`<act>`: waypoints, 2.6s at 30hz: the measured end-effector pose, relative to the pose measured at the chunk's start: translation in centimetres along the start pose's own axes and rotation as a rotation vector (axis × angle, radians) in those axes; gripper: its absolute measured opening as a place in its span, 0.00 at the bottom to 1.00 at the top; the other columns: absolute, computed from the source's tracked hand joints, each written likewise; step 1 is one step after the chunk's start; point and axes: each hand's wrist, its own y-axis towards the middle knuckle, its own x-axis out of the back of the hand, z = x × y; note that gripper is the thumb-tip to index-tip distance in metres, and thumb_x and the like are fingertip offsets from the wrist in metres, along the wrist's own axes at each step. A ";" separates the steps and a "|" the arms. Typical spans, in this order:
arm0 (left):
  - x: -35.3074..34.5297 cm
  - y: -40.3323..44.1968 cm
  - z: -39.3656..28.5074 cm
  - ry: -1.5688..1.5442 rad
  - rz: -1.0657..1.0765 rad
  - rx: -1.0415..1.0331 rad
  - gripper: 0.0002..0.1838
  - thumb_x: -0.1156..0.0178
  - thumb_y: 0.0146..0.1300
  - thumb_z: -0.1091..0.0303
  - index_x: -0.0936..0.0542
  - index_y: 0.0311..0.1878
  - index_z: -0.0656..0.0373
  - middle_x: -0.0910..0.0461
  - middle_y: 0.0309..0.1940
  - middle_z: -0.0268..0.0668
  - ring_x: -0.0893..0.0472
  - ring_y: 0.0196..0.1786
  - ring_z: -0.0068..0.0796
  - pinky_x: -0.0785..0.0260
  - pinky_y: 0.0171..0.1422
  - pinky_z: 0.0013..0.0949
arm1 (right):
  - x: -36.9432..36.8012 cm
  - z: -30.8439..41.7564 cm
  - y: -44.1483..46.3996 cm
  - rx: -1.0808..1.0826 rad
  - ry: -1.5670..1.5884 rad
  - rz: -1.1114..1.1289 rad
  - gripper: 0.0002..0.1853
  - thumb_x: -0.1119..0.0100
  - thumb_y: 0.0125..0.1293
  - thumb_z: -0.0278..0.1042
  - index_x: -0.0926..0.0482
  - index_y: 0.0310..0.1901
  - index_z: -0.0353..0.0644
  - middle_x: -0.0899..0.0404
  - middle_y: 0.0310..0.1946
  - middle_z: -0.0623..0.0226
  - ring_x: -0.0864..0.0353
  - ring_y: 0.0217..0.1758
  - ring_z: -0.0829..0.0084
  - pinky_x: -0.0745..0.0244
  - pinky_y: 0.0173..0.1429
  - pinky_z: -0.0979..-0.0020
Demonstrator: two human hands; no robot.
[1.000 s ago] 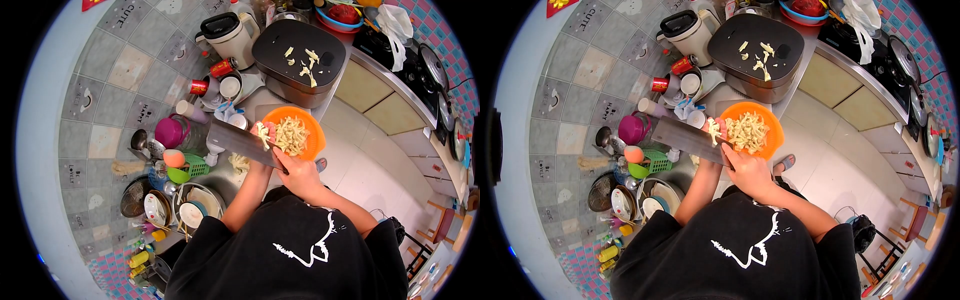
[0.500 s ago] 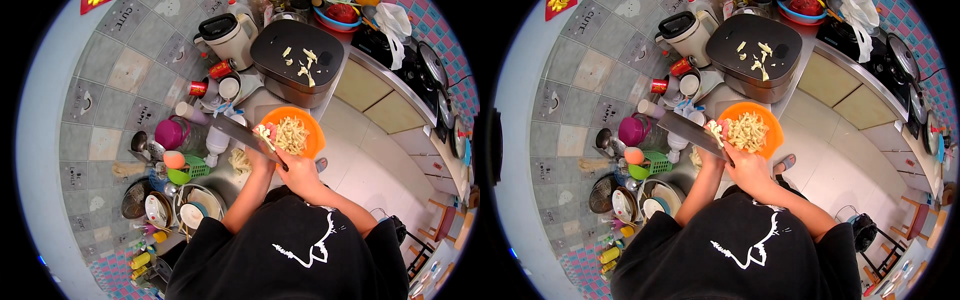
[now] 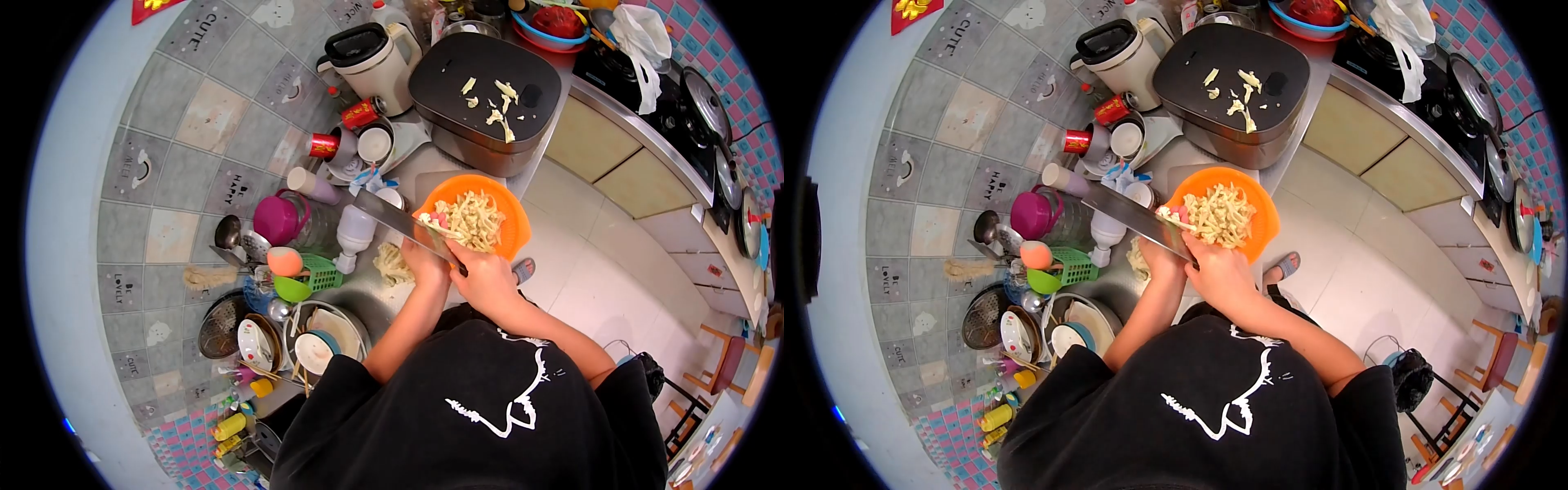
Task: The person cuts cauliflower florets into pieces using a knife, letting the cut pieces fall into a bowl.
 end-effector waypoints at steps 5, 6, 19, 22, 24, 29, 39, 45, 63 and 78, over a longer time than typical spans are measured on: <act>0.1 -0.2 0.1 0.001 -0.020 0.054 0.10 0.49 0.64 0.74 0.31 0.45 0.70 0.24 0.37 0.44 0.21 0.39 0.32 0.25 0.48 0.30 | 0.1 -0.1 0.0 -0.042 -0.023 0.014 0.24 0.39 0.48 0.31 0.25 0.51 0.44 0.20 0.28 0.57 0.20 0.30 0.56 0.24 0.36 0.60; -0.2 -0.3 -0.2 0.001 -0.020 0.053 0.10 0.49 0.64 0.74 0.31 0.45 0.70 0.24 0.37 0.44 0.21 0.39 0.32 0.25 0.48 0.30 | 0.1 -0.1 0.0 -0.057 -0.022 0.017 0.24 0.39 0.48 0.31 0.25 0.51 0.44 0.20 0.28 0.57 0.20 0.30 0.56 0.24 0.36 0.60; 0.7 -0.3 -0.6 0.069 0.099 0.102 0.12 0.55 0.67 0.71 0.31 0.49 0.70 0.24 0.42 0.44 0.23 0.42 0.32 0.28 0.48 0.32 | -0.5 -1.4 0.4 -0.070 0.047 -0.036 0.24 0.38 0.49 0.32 0.24 0.52 0.47 0.21 0.24 0.54 0.20 0.28 0.55 0.24 0.35 0.60; 0.7 -0.8 -1.4 0.108 0.127 0.099 0.15 0.57 0.69 0.68 0.32 0.52 0.71 0.26 0.46 0.47 0.24 0.46 0.34 0.29 0.52 0.34 | 0.0 -1.7 0.7 -0.112 -0.009 -0.025 0.22 0.39 0.49 0.31 0.23 0.50 0.45 0.21 0.24 0.53 0.20 0.28 0.54 0.24 0.36 0.60; 0.4 -1.0 -2.2 0.118 0.139 0.083 0.16 0.56 0.69 0.69 0.33 0.52 0.72 0.27 0.48 0.50 0.24 0.48 0.37 0.29 0.53 0.36 | 0.6 -2.7 1.4 -0.244 0.101 -0.055 0.20 0.41 0.50 0.31 0.22 0.48 0.42 0.23 0.23 0.50 0.20 0.29 0.54 0.25 0.36 0.62; 0.9 0.1 -3.2 0.091 0.339 0.223 0.21 0.59 0.69 0.64 0.39 0.58 0.70 0.35 0.57 0.58 0.31 0.60 0.50 0.36 0.64 0.44 | 0.8 -5.2 1.7 -0.308 0.342 -0.066 0.15 0.44 0.50 0.28 0.22 0.40 0.33 0.28 0.15 0.56 0.28 0.17 0.67 0.32 0.27 0.69; 1.8 2.9 -3.2 -0.111 0.321 0.480 0.19 0.57 0.67 0.64 0.37 0.56 0.66 0.30 0.52 0.55 0.27 0.55 0.47 0.30 0.57 0.41 | 1.5 -7.2 1.6 -0.305 0.410 -0.221 0.11 0.46 0.50 0.27 0.23 0.36 0.31 0.33 0.12 0.64 0.37 0.16 0.79 0.36 0.24 0.73; 1.7 3.4 -3.0 -0.123 0.367 0.498 0.18 0.54 0.66 0.65 0.35 0.56 0.62 0.25 0.45 0.48 0.22 0.41 0.35 0.27 0.44 0.31 | 3.0 -3.9 -0.1 -0.202 0.366 -0.079 0.21 0.46 0.50 0.25 0.23 0.49 0.39 0.31 0.14 0.64 0.35 0.17 0.80 0.35 0.26 0.75; 0.0 2.2 -3.7 0.300 0.275 0.206 0.17 0.48 0.66 0.53 0.28 0.48 0.55 0.37 0.18 0.27 0.40 0.16 0.14 0.49 0.18 0.20 | 2.0 0.2 -1.9 0.350 -0.015 -0.172 0.17 0.37 0.51 0.30 0.22 0.46 0.44 0.29 0.13 0.67 0.28 0.14 0.67 0.31 0.20 0.68; -0.4 2.1 -3.9 0.264 0.184 0.072 0.11 0.44 0.64 0.61 0.25 0.44 0.57 0.39 0.11 0.23 0.43 0.11 0.11 0.54 0.14 0.20 | 1.9 0.1 -2.4 0.354 -0.036 -0.189 0.19 0.36 0.49 0.28 0.22 0.46 0.43 0.30 0.13 0.68 0.28 0.14 0.69 0.31 0.19 0.68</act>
